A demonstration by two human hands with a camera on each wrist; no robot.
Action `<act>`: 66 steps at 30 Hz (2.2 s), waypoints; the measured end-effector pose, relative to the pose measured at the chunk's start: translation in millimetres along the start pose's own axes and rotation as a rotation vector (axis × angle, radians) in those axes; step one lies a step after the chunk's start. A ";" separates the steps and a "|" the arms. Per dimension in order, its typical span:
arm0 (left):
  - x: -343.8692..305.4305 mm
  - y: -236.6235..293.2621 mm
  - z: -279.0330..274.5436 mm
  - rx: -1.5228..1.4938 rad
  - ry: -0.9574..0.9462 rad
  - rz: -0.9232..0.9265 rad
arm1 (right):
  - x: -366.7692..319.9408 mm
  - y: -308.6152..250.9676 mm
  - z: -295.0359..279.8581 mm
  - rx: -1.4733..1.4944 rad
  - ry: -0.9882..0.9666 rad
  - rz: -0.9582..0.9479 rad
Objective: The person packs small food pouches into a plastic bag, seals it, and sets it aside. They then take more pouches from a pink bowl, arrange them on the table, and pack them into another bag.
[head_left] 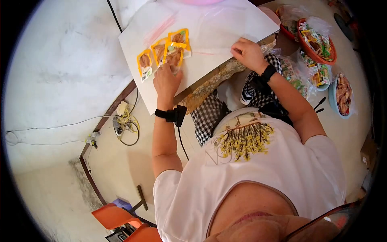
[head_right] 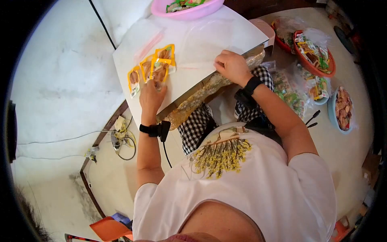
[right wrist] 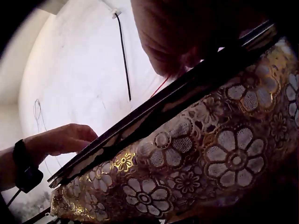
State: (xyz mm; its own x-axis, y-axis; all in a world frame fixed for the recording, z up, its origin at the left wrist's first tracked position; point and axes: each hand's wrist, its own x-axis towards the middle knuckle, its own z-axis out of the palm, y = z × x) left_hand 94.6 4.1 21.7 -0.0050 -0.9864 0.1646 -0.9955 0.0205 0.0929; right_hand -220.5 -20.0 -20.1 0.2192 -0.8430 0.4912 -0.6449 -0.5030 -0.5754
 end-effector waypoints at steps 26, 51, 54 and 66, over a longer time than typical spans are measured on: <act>-17.7 73.8 -35.6 0.029 0.540 0.934 | 20.8 -29.0 -23.5 0.052 0.058 -0.102; 31.1 86.7 3.6 -0.283 0.009 0.617 | -4.1 -24.5 -12.5 0.311 -0.161 -0.039; 37.8 94.1 11.0 -0.210 0.074 0.545 | -3.4 -23.2 -12.3 0.313 -0.182 -0.043; 62.3 106.1 33.1 -0.002 0.341 0.685 | 0.4 -20.8 -8.7 0.315 -0.194 -0.030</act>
State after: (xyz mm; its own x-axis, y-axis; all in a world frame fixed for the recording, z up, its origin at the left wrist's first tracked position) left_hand -14.5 -60.6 9.3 -0.5912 -0.6483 0.4798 -0.7803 0.6102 -0.1369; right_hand -213.3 -8.2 -2.3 0.3888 -0.8324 0.3948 -0.3858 -0.5363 -0.7507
